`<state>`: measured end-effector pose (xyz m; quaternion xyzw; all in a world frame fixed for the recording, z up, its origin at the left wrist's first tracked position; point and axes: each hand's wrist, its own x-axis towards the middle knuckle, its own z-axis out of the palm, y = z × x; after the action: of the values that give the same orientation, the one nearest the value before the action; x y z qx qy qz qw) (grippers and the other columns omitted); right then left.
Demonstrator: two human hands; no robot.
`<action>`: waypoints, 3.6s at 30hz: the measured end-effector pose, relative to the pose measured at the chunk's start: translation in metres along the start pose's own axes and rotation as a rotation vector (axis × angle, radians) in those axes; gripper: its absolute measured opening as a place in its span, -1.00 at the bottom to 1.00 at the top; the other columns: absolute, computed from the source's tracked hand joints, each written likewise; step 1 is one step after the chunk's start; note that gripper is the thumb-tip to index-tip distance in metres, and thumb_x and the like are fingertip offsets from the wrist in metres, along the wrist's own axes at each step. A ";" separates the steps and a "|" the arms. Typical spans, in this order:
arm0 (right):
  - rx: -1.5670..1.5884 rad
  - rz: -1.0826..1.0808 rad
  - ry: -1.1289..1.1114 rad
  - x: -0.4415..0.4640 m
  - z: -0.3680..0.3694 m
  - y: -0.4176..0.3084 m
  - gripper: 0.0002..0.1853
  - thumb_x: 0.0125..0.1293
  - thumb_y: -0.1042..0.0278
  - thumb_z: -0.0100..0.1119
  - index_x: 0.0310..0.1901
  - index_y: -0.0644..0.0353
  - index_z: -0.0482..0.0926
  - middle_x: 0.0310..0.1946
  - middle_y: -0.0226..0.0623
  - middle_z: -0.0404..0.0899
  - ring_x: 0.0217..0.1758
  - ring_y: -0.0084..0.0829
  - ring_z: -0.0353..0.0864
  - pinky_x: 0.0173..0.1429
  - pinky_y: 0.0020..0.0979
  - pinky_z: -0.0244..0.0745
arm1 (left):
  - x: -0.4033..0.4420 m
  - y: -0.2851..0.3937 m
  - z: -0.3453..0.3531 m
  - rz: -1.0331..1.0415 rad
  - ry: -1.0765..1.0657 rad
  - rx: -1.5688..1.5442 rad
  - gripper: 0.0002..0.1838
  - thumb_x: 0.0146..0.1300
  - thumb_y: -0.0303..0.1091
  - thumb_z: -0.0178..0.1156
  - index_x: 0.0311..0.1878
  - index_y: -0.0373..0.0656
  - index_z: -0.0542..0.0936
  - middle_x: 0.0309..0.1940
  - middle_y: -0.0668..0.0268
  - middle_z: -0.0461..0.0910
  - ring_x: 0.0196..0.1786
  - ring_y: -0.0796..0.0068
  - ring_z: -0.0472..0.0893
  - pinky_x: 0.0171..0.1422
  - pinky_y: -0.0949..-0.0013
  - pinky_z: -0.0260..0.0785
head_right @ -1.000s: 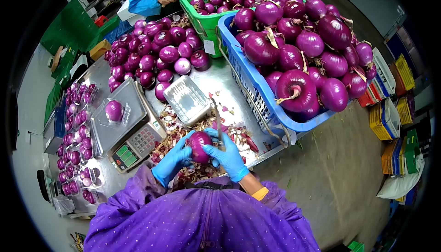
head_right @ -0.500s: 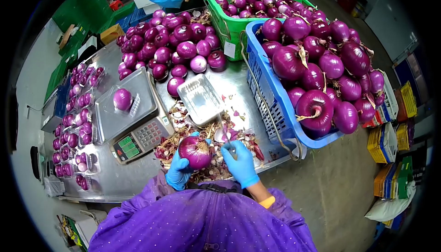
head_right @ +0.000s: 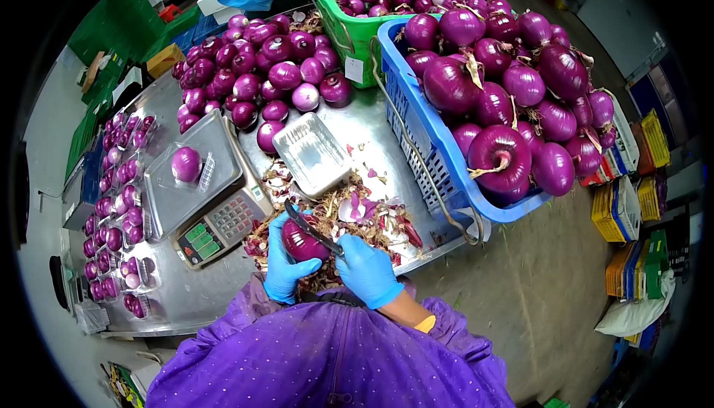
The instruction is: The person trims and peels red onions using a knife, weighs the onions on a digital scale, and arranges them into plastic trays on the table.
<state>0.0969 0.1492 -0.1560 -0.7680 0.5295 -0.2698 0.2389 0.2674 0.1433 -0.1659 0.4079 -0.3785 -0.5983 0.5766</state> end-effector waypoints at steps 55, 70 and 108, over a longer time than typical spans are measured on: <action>0.777 0.126 0.060 0.011 -0.028 -0.007 -0.66 0.20 0.40 0.31 0.02 0.23 0.55 -0.25 -0.16 0.60 -0.30 -0.42 0.61 -0.21 -0.43 0.49 | -0.014 0.027 0.009 -0.246 -0.101 -0.085 0.05 -0.24 -0.26 0.50 0.38 -0.23 0.17 0.17 0.19 0.39 0.19 0.30 0.46 0.30 0.23 0.36; 0.554 0.382 0.007 0.002 0.056 0.073 -0.93 0.25 0.50 0.19 -0.26 0.28 0.55 -0.44 -0.36 0.58 -0.36 -0.60 0.51 -0.21 -0.49 0.47 | -0.011 0.061 -0.058 0.167 0.044 0.320 0.06 -0.22 -0.40 0.53 0.39 -0.13 0.14 0.27 0.21 0.28 0.32 0.30 0.34 0.43 0.20 0.19; 1.113 0.247 -0.169 0.253 0.181 -0.152 -0.16 0.04 0.44 0.46 0.33 0.30 0.18 0.19 -0.18 0.35 0.21 -0.37 0.43 0.26 -0.40 0.42 | 0.154 0.157 -0.337 0.502 -0.156 1.530 -0.28 0.00 0.12 0.34 0.29 0.31 0.40 0.31 0.19 0.34 0.40 0.03 0.25 0.47 -0.07 -0.06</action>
<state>0.3958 -0.0252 -0.1502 -0.4782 0.3726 -0.4155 0.6782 0.6390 -0.0122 -0.1570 0.5492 -0.8026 -0.0529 0.2267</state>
